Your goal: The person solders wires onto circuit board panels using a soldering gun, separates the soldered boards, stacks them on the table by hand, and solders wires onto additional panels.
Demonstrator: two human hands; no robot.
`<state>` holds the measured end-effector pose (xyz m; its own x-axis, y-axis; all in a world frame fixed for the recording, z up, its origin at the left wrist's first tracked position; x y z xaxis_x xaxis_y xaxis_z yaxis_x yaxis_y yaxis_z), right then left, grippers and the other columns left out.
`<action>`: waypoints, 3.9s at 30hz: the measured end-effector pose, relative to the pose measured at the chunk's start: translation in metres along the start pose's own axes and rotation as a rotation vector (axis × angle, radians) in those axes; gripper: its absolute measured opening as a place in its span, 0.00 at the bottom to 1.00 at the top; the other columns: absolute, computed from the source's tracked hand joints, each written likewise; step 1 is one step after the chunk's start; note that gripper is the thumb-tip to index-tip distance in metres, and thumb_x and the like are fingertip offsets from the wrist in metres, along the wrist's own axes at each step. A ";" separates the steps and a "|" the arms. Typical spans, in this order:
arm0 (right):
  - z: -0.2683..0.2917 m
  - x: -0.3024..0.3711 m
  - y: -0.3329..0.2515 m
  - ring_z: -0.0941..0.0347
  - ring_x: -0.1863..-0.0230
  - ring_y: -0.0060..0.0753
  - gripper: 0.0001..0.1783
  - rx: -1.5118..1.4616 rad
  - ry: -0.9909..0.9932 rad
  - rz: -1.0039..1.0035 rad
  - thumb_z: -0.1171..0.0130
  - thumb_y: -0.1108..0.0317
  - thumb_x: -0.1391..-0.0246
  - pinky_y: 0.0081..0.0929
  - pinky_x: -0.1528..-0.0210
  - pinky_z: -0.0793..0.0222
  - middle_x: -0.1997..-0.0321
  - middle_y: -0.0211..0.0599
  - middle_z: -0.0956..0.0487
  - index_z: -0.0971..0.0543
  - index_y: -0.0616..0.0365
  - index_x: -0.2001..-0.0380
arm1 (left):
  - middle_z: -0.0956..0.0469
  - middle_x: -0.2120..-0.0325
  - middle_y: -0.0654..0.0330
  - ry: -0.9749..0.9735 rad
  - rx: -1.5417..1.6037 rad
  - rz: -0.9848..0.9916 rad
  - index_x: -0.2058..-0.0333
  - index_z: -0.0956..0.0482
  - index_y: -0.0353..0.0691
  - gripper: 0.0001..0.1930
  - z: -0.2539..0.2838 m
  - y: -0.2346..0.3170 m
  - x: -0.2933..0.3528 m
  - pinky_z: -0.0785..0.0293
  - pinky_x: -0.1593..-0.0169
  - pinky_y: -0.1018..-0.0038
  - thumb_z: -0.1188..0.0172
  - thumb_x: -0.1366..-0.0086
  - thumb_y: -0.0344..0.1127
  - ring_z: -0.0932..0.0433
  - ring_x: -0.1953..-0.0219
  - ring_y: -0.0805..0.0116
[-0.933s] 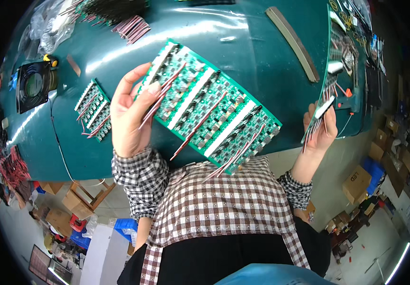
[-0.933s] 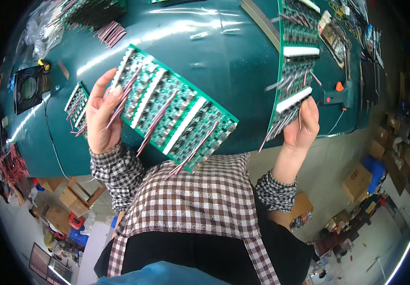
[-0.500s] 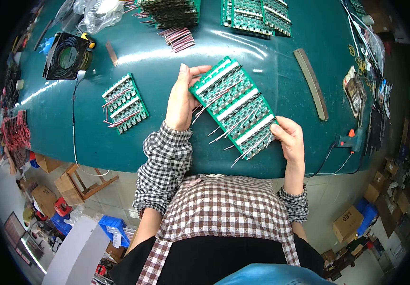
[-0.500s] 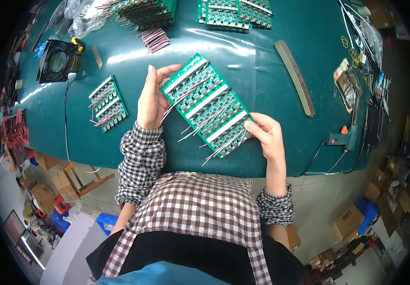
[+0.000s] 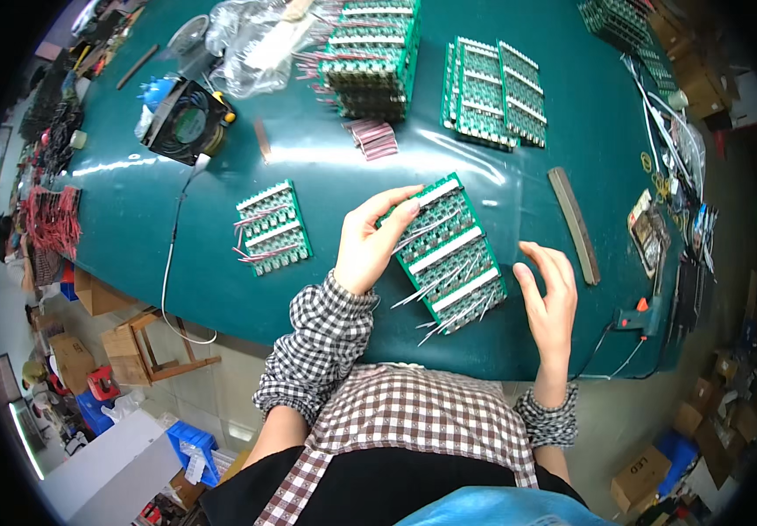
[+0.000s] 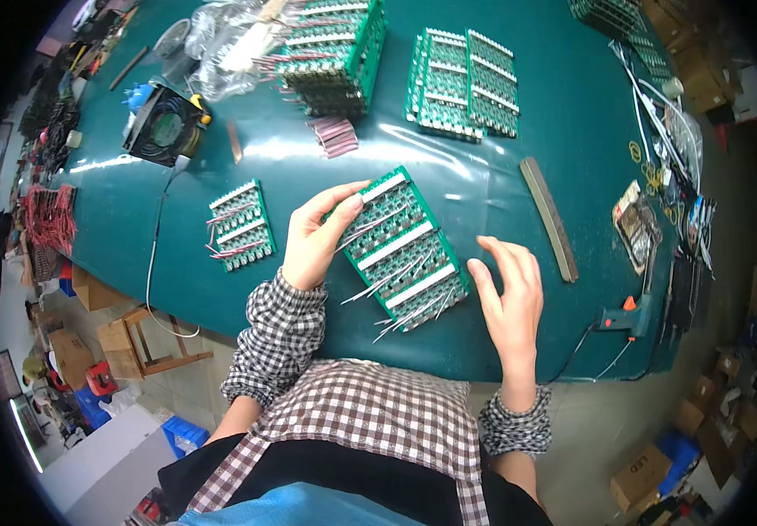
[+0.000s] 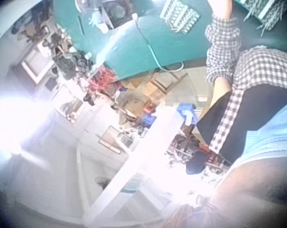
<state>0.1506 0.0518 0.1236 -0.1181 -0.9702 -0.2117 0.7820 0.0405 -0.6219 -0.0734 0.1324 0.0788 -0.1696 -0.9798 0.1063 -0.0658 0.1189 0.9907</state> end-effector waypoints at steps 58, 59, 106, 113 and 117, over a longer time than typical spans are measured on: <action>-0.059 -0.221 0.077 0.36 0.44 0.51 0.46 -0.013 -0.047 -0.244 0.39 0.48 0.66 0.38 0.43 0.40 0.47 0.58 0.32 0.38 0.56 0.42 | 0.25 0.66 0.50 -0.066 -0.732 -0.049 0.52 0.34 0.28 0.34 -0.053 -0.013 -0.199 0.28 0.57 0.72 0.33 0.53 0.43 0.24 0.63 0.63; -0.060 -0.220 0.076 0.36 0.44 0.51 0.45 -0.042 -0.051 -0.220 0.41 0.49 0.65 0.38 0.43 0.41 0.47 0.59 0.32 0.38 0.56 0.42 | 0.25 0.66 0.50 -0.001 -0.802 -0.094 0.52 0.34 0.28 0.34 -0.052 -0.010 -0.200 0.28 0.57 0.72 0.33 0.54 0.43 0.24 0.63 0.63; -0.047 0.044 0.046 0.40 0.45 0.48 0.32 0.420 0.094 -0.159 0.39 0.50 0.55 0.44 0.46 0.44 0.42 0.49 0.38 0.31 0.53 0.48 | 0.32 0.52 0.51 -0.092 -1.016 -0.438 0.48 0.34 0.39 0.29 -0.028 -0.028 0.039 0.36 0.48 0.60 0.37 0.48 0.42 0.34 0.49 0.50; -0.052 0.047 0.046 0.41 0.45 0.47 0.35 0.457 0.123 -0.210 0.39 0.46 0.57 0.45 0.48 0.43 0.43 0.48 0.37 0.31 0.51 0.48 | 0.49 0.39 0.52 -0.341 -1.190 -0.510 0.43 0.38 0.50 0.35 -0.069 -0.049 0.024 0.59 0.38 0.45 0.41 0.47 0.55 0.56 0.35 0.46; -0.050 0.042 0.046 0.41 0.46 0.47 0.35 0.436 0.150 -0.240 0.37 0.46 0.59 0.45 0.50 0.42 0.45 0.47 0.35 0.31 0.52 0.49 | 0.50 0.38 0.50 -0.367 -1.143 -0.478 0.43 0.37 0.47 0.34 -0.072 -0.055 0.029 0.60 0.38 0.45 0.40 0.47 0.54 0.58 0.35 0.45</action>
<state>0.1505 0.0251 0.0486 -0.3869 -0.8938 -0.2269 0.9006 -0.3134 -0.3013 -0.0036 0.0858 0.0339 -0.6336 -0.7634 -0.1257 0.6481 -0.6124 0.4528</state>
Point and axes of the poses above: each hand's wrist, its own x-axis away from the middle knuckle, its own z-axis out of the back of the hand, y = z × x, the point moved 6 cm from there along -x, towards the middle knuckle
